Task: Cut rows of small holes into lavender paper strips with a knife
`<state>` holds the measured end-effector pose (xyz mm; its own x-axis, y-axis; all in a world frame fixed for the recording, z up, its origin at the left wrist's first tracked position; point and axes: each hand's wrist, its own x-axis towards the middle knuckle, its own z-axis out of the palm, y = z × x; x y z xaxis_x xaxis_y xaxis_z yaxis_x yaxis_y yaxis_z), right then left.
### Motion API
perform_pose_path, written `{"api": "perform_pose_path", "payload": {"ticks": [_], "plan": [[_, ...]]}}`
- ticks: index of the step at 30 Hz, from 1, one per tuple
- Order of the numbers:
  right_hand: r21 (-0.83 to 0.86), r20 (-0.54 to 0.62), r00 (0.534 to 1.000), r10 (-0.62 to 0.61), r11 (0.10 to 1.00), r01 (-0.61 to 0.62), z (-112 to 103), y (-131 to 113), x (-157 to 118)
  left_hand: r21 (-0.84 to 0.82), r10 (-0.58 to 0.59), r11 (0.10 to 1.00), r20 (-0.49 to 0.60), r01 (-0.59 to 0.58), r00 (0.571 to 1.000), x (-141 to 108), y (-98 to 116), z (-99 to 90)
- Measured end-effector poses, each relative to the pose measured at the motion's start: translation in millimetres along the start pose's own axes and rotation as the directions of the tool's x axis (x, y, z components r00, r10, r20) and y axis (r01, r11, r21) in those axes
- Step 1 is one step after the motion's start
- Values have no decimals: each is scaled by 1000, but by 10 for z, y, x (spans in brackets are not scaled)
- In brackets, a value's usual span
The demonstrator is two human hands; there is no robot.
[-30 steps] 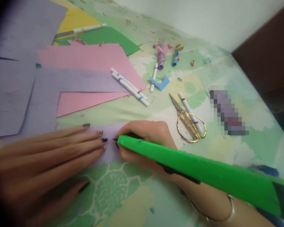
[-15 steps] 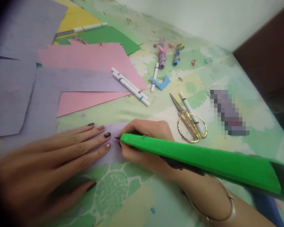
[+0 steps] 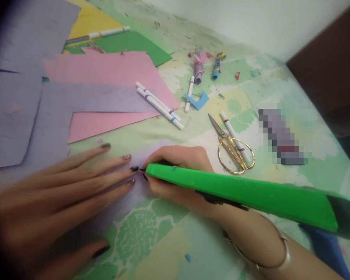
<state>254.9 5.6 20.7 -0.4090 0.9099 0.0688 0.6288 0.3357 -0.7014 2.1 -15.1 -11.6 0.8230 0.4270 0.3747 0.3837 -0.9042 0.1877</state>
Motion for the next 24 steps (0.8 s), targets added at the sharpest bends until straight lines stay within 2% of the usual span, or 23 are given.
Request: {"api": "perform_pose_path", "payload": {"ticks": [3, 8, 18, 24], "plan": [[-14, -29, 999, -16, 1000, 16, 16, -5, 1, -20, -28, 999, 29, 29, 999, 45, -16, 8], [-31, -82, 994, -76, 997, 73, 40, -32, 15, -17, -77, 997, -9, 77, 997, 41, 52, 22], [-175, -139, 989, -47, 984, 23, 81, -121, 46, 3, -95, 995, -4, 95, 995, 48, 81, 15], [-138, -174, 985, -17, 990, -7, 62, -157, 33, 8, -105, 994, -29, 105, 994, 44, 89, 49]]}}
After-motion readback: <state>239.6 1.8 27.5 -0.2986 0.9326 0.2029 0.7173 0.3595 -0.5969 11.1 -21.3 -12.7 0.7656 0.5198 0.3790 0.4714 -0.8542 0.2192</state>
